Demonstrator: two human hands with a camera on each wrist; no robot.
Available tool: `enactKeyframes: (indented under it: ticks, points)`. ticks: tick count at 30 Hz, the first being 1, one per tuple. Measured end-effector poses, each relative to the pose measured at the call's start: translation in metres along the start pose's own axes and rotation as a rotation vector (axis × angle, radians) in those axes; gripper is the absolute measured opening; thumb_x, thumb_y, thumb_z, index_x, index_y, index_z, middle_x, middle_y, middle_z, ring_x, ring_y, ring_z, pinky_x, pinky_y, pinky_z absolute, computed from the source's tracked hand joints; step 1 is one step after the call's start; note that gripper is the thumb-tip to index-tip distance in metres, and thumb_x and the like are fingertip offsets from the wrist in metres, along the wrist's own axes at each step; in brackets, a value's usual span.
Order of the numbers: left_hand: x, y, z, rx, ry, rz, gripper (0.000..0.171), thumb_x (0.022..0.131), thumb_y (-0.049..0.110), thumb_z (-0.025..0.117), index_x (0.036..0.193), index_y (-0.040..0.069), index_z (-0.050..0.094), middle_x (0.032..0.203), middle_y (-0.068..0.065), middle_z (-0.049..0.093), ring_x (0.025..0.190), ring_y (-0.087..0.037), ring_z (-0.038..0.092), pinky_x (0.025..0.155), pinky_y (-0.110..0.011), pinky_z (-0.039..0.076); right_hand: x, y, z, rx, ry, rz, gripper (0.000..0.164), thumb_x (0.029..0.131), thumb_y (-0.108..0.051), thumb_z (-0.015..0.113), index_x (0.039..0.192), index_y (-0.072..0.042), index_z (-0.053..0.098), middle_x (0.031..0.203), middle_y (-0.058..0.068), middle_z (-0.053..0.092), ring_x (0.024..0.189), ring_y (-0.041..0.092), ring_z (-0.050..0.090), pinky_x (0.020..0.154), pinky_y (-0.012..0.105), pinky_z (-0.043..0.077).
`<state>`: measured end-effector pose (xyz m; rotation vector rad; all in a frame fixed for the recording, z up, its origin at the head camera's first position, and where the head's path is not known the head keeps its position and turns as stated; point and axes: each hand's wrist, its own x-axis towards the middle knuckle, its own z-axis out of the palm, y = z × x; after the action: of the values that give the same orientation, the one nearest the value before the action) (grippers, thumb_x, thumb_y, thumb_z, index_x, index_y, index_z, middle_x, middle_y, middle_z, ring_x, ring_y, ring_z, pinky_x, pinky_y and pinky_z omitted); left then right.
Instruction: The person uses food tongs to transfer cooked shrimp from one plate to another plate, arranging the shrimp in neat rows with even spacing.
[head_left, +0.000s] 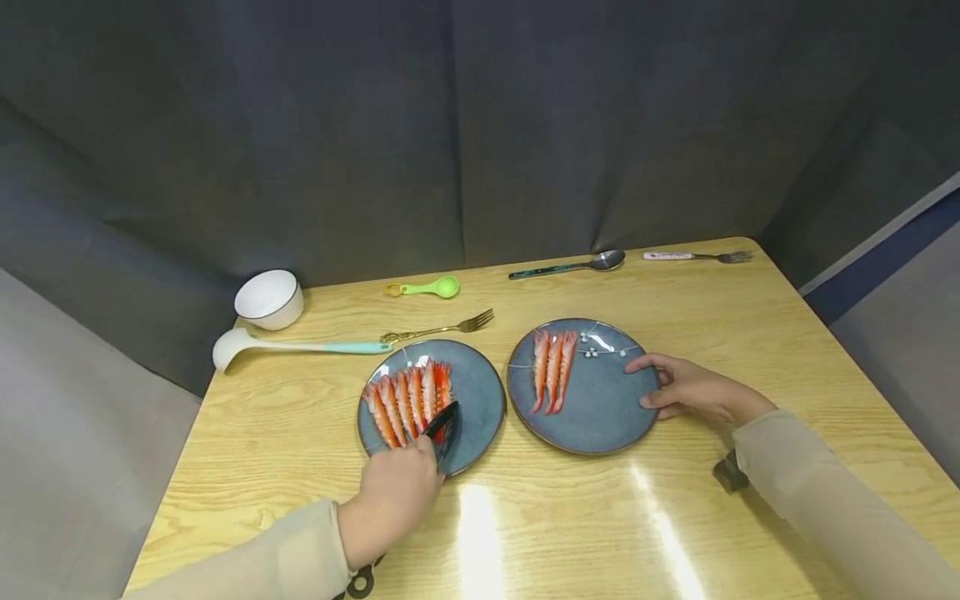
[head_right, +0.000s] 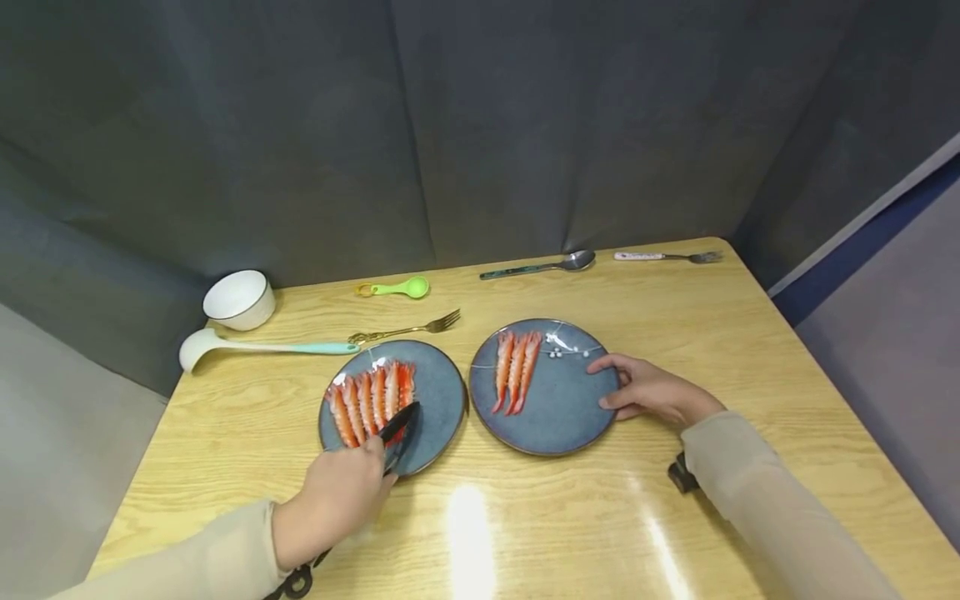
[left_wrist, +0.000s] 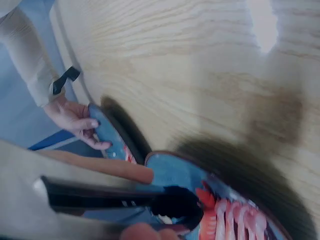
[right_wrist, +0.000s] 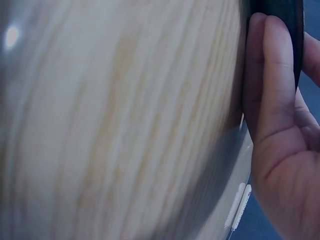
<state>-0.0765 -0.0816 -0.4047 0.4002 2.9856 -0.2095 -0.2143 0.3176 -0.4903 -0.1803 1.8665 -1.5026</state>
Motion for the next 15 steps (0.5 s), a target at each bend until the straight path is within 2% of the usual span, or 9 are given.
enactKeyframes:
  ticks: [6,10,15]
  points:
    - [-0.004,-0.008,-0.005,-0.047,-0.002,-0.034,0.053,0.076,0.048,0.058,0.086,-0.004,0.051,0.047,-0.004,0.041,0.036,-0.019,0.044,0.03,-0.031,0.032,0.0,-0.001,0.0,0.005,-0.008,-0.004,0.063,0.077,-0.003,0.064,0.129,-0.004,0.028,0.116,0.025,0.024,0.093,0.028,0.052,0.074,0.043,0.045]
    - [-0.001,-0.013,-0.006,-0.09,-0.047,-0.061,0.068,0.074,0.055,0.056,0.098,-0.008,0.051,0.049,-0.004,0.042,0.037,-0.019,0.044,0.03,-0.029,0.031,0.0,-0.002,0.001,0.001,0.005,-0.001,0.063,0.077,-0.004,0.064,0.129,-0.004,0.029,0.111,0.025,0.028,0.09,0.029,0.053,0.073,0.043,0.045]
    - [0.003,-0.014,-0.004,-0.117,-0.063,-0.051,0.065,0.074,0.053,0.057,0.096,-0.008,0.052,0.052,-0.006,0.046,0.039,-0.02,0.046,0.031,-0.03,0.033,0.001,-0.001,0.002,-0.016,0.027,0.013,0.064,0.075,-0.005,0.066,0.129,-0.006,0.031,0.102,0.023,0.034,0.084,0.027,0.054,0.071,0.043,0.046]
